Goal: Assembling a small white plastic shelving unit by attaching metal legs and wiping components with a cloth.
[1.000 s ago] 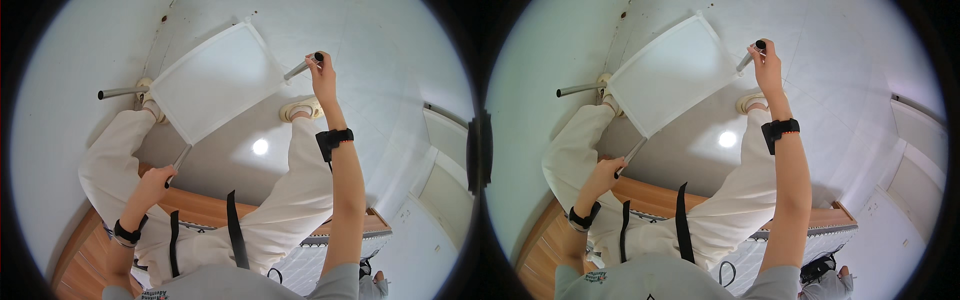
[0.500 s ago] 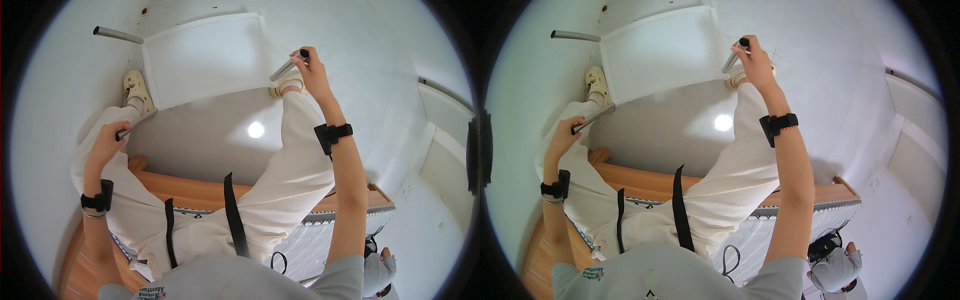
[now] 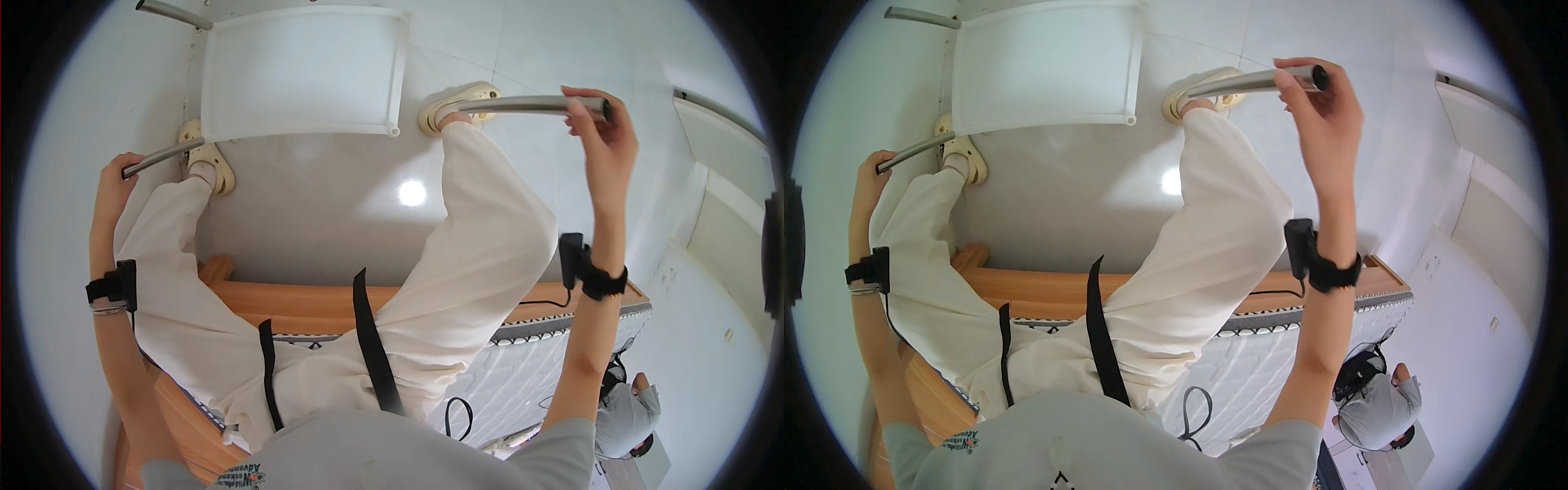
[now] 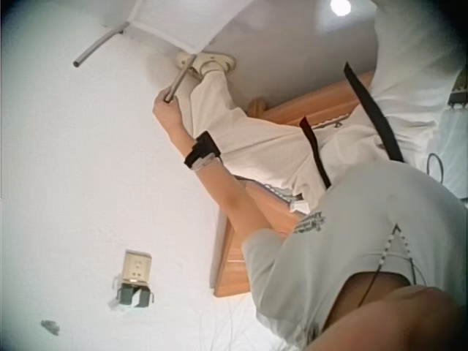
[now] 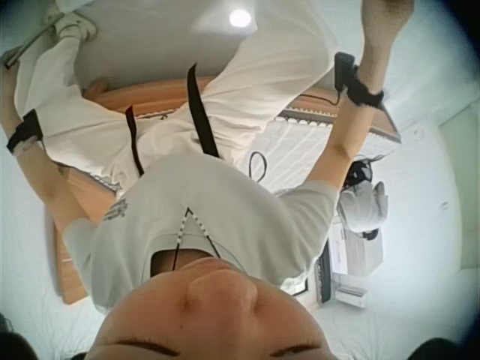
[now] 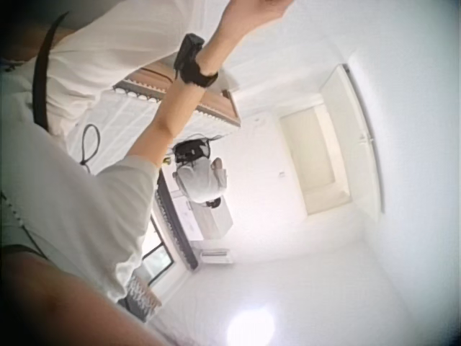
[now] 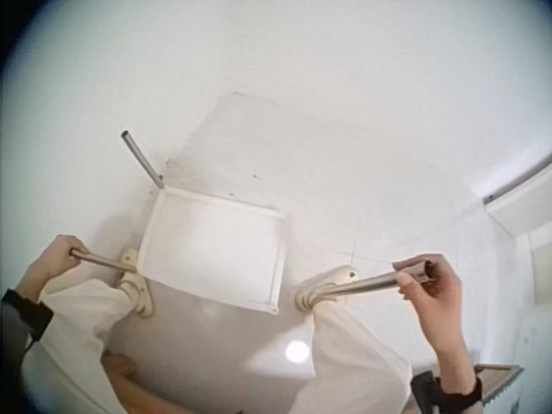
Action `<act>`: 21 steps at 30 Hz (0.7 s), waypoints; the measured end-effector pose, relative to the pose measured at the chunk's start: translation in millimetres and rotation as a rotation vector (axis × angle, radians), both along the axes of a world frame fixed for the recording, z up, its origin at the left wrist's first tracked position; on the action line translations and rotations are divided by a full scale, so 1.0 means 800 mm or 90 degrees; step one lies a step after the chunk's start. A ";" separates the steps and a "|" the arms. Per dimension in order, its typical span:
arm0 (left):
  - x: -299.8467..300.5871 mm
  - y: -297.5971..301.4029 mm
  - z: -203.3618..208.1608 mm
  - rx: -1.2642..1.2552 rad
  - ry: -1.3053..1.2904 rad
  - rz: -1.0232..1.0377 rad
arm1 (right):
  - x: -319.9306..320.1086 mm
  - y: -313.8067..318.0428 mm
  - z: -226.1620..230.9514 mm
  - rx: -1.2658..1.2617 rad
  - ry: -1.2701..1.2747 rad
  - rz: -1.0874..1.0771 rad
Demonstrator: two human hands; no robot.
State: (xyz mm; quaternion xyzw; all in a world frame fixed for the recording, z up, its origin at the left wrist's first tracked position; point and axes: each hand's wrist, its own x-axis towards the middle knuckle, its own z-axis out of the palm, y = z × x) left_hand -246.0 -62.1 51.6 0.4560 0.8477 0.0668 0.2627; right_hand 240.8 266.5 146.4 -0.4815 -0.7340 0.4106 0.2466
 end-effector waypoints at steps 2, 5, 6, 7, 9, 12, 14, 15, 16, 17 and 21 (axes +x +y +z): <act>-0.004 0.002 0.002 -0.008 0.059 0.013 | 0.011 -0.009 0.022 -0.007 -0.007 -0.002; -0.025 -0.012 -0.015 0.033 0.090 0.001 | 0.023 -0.030 0.030 -0.034 -0.041 -0.059; -0.029 -0.015 -0.019 0.030 0.095 0.002 | 0.024 -0.037 0.027 -0.038 -0.036 -0.057; -0.032 -0.016 -0.021 0.015 0.133 0.005 | 0.025 -0.047 0.018 -0.058 -0.052 -0.051; -0.036 -0.023 -0.017 -0.007 0.179 0.011 | 0.018 -0.064 -0.002 -0.073 -0.080 -0.006; -0.032 -0.028 -0.022 -0.030 0.195 0.035 | 0.000 -0.088 -0.030 -0.094 -0.111 0.064; -0.042 -0.033 -0.025 0.015 0.176 0.018 | -0.012 -0.101 -0.049 -0.098 -0.102 0.108; -0.047 -0.035 -0.025 0.010 0.178 0.024 | -0.019 -0.105 -0.057 -0.099 -0.096 0.147; -0.043 -0.029 -0.027 -0.008 0.184 0.017 | -0.023 -0.109 -0.063 -0.101 -0.099 0.152; -0.042 -0.027 -0.025 -0.027 0.195 0.013 | -0.030 -0.112 -0.070 -0.107 -0.105 0.172; -0.038 -0.029 -0.023 -0.001 0.202 0.021 | -0.050 -0.121 -0.077 -0.112 -0.142 0.208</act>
